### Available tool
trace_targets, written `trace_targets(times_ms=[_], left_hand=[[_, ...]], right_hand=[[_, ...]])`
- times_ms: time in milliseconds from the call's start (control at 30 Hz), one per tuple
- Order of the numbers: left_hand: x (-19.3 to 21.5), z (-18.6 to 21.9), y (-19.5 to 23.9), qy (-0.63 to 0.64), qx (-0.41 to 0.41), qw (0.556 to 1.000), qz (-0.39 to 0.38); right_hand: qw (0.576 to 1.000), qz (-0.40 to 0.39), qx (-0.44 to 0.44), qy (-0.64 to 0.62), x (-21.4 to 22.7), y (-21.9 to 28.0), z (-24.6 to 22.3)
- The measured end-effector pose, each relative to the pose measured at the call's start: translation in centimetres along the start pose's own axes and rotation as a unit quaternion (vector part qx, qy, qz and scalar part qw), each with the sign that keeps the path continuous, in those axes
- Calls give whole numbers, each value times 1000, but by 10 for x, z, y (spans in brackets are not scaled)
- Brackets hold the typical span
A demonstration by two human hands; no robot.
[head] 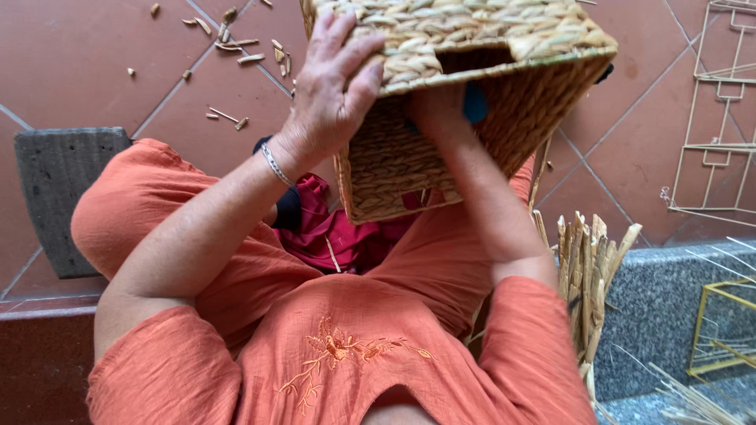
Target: The person wipes the interior and exterior of a woven basket with a blue cloth and trims protruding strands with scissors. The person rotates the basket to access different sides and continues wiping after trimming.
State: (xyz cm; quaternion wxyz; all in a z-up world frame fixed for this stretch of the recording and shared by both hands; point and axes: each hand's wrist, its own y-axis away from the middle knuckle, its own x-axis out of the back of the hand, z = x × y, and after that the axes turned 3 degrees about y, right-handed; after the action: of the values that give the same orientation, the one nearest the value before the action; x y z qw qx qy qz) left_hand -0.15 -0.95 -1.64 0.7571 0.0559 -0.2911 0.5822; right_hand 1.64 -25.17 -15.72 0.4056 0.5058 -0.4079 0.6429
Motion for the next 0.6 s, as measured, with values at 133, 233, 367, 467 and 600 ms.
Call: trace_targets(times_ms=[133,233,367,467,600], left_hand=[[4,1,-9,37,-6,999,10],[4,1,-10,17,-22,1000,13],[3,4,-6,-6,-56,998,20],[11,8,-7,31,-1,999,-11],[12,8,-9,52,-7,999,5]], right_hand=[[983,-60,16,176,-16,8,67],[964,-96,31,246,-25,12,88],[949,-135,49,281,-48,30,80],[937,-193,54,285,-66,60,63],[931,-285,24,226,-84,97,30]])
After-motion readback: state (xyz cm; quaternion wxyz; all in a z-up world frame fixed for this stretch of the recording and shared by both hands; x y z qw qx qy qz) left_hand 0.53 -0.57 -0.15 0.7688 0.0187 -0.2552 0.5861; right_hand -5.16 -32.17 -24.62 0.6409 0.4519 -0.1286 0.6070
